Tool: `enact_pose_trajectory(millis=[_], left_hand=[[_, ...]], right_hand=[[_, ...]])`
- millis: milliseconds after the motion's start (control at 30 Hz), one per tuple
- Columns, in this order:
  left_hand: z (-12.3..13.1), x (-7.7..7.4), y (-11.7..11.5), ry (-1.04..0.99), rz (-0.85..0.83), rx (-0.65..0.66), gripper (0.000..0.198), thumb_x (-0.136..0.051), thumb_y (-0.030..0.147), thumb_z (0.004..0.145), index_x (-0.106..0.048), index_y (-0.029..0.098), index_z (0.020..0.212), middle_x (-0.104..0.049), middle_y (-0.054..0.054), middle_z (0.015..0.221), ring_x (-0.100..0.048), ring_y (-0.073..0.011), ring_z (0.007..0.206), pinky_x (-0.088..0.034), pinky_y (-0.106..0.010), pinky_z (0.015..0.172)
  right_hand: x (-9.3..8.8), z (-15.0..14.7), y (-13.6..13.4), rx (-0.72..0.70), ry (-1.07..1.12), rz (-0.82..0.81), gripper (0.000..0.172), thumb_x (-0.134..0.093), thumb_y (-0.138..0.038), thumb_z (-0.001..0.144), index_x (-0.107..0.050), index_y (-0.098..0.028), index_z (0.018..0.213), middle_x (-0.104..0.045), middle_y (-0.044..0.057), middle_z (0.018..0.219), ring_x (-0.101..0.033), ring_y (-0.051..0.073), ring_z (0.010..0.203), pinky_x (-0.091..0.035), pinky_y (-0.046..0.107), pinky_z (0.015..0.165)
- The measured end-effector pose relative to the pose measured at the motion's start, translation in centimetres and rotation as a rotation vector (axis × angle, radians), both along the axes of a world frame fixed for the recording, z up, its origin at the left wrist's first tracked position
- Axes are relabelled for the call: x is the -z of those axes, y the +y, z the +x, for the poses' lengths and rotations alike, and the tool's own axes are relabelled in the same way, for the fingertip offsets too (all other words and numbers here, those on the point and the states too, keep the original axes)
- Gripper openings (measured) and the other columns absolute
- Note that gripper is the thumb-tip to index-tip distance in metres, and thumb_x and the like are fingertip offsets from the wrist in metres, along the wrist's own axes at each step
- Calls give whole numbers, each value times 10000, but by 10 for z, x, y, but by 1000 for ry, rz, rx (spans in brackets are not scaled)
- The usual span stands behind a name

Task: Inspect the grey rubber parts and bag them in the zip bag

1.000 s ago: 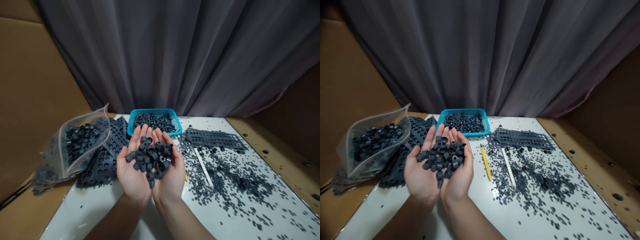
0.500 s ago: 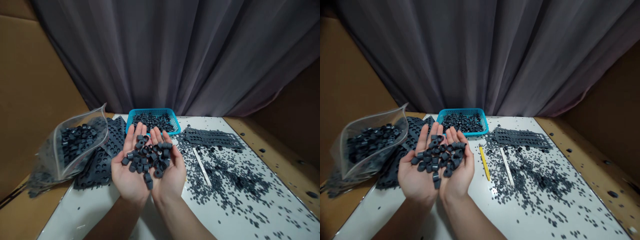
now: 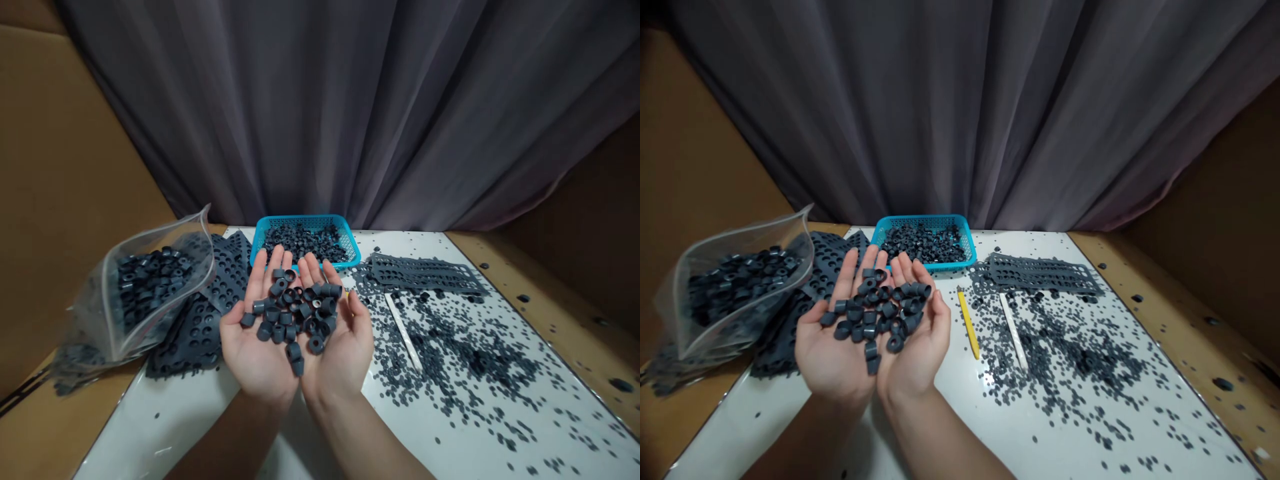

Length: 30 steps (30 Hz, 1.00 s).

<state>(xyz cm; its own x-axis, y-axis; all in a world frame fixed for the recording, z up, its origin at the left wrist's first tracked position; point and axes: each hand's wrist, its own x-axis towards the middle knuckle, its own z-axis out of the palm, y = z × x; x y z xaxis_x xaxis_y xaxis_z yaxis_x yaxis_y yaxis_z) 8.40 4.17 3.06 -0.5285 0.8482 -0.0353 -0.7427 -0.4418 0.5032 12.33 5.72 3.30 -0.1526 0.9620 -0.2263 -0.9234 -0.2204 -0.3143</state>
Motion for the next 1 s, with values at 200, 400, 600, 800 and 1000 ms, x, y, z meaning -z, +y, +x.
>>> enact_pose_trajectory(millis=[200, 400, 600, 800, 1000], left_hand=[[2, -4, 1, -11, -20, -6, 507, -273, 376, 841, -502, 191, 1254, -478, -58, 1349, -345, -247, 1294, -322, -420, 1045], [2, -4, 1, -24, -1, -8, 522, -272, 375, 840, -473, 177, 1279, -469, -70, 1356, -352, -248, 1289, -325, -425, 1038], [-4, 0, 3, -119, -63, 66, 529, -279, 376, 824, -458, 194, 1288, -468, -69, 1357, -380, -239, 1273, -230, -440, 1077], [-5, -1, 7, -178, -154, 84, 527, -287, 374, 812, -485, 181, 1261, -511, -80, 1316, -426, -241, 1239, -234, -449, 1074], [-2, -2, 5, -94, -156, -35, 478, -318, 353, 801, -576, 172, 1161, -522, -71, 1306, -430, -240, 1234, -332, -413, 1031]], right_hand=[[-3, -2, -1, 6, -3, -22, 431, -342, -429, 802, -585, -169, 1046, -634, 91, 1151, -568, 199, 1111, -320, 435, 1057], [-2, -2, -1, 14, 13, -29, 419, -334, -420, 810, -597, -176, 1027, -644, 77, 1138, -568, 202, 1111, -315, 438, 1060], [-3, -2, -4, 55, -26, 39, 442, -301, -425, 820, -619, -172, 995, -616, 81, 1188, -539, 201, 1148, -305, 424, 1068], [0, -3, -6, 77, -35, 79, 435, -316, -417, 816, -618, -166, 1003, -606, 86, 1203, -532, 206, 1155, -313, 438, 1062], [2, -4, 1, -8, 12, -94, 432, -320, -418, 811, -622, -161, 983, -644, 83, 1140, -566, 198, 1111, -325, 431, 1057]])
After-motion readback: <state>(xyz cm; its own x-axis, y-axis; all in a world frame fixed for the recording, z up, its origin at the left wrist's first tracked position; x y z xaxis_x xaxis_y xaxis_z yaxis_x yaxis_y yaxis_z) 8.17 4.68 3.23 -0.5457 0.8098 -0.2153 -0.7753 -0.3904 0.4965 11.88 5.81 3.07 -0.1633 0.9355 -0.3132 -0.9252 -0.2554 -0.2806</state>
